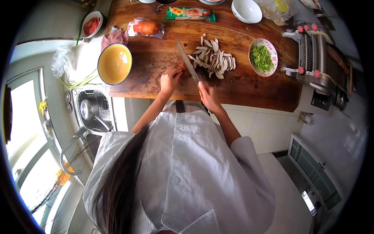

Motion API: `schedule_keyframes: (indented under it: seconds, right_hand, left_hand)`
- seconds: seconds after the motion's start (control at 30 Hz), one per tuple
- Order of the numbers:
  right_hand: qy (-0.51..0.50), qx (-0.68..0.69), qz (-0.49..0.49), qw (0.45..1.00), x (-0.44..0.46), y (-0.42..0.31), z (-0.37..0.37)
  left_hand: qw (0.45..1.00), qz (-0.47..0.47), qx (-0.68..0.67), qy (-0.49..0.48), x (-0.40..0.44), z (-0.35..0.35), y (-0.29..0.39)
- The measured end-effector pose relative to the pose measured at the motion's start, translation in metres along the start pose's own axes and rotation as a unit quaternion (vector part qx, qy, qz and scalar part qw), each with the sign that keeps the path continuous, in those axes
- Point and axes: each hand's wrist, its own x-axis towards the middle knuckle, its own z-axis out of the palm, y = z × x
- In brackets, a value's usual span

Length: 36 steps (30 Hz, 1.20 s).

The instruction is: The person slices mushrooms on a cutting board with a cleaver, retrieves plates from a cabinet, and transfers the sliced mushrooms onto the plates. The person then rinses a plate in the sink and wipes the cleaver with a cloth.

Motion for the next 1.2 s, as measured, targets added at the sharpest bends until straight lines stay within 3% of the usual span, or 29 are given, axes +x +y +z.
schedule_keyframes:
  seconds: [0.33, 0.4, 0.43, 0.47, 0.53, 0.57, 0.67, 0.73, 0.77, 0.83, 0.9, 1.2]
  right_hand:
    - [0.02, -0.092, 0.014, 0.995, 0.016, 0.022, -0.001]
    - [0.107, -0.358, -0.099, 0.922, 0.015, 0.029, 0.011]
    - [0.13, -0.326, -0.092, 0.932, 0.014, 0.029, 0.021]
    - [0.154, -0.34, -0.162, 0.914, 0.011, 0.031, 0.028]
    - [0.175, -0.386, -0.088, 0.902, 0.015, 0.044, 0.037]
    - [0.174, -0.386, -0.088, 0.902, 0.018, 0.048, 0.036]
    - [0.157, -0.192, -0.163, 0.955, 0.034, 0.073, 0.026]
    - [0.101, -0.045, -0.098, 0.989, 0.036, 0.067, 0.019]
    - [0.1, -0.046, -0.099, 0.989, 0.033, 0.064, 0.017]
    - [0.054, 0.085, -0.021, 0.995, 0.017, 0.037, 0.017]
    - [0.044, 0.062, -0.022, 0.997, 0.011, 0.023, 0.015]
    - [0.012, -0.047, 0.01, 0.999, 0.008, 0.016, 0.002]
  left_hand:
    - [1.0, -0.002, 0.004, 0.005, 0.001, 0.001, 0.002]
    - [1.0, -0.003, 0.004, 0.012, 0.0, 0.001, 0.001]
    - [1.0, -0.004, 0.004, 0.012, 0.0, 0.0, 0.001]
    - [0.999, -0.014, 0.041, -0.023, 0.0, -0.002, 0.001]
    - [0.995, -0.026, 0.079, -0.056, 0.002, -0.006, 0.004]
    - [0.996, -0.027, 0.067, -0.052, 0.003, -0.006, 0.006]
    - [0.999, -0.01, 0.035, -0.027, -0.001, -0.004, 0.003]
    - [1.0, 0.012, 0.011, -0.005, 0.002, -0.004, 0.007]
    - [1.0, 0.023, 0.005, -0.006, 0.001, -0.005, 0.008]
    - [0.999, 0.032, -0.001, -0.008, -0.001, -0.008, 0.01]
    - [1.0, -0.003, -0.011, 0.003, -0.003, -0.005, 0.01]
    - [1.0, 0.003, -0.004, 0.007, -0.002, -0.004, 0.006]
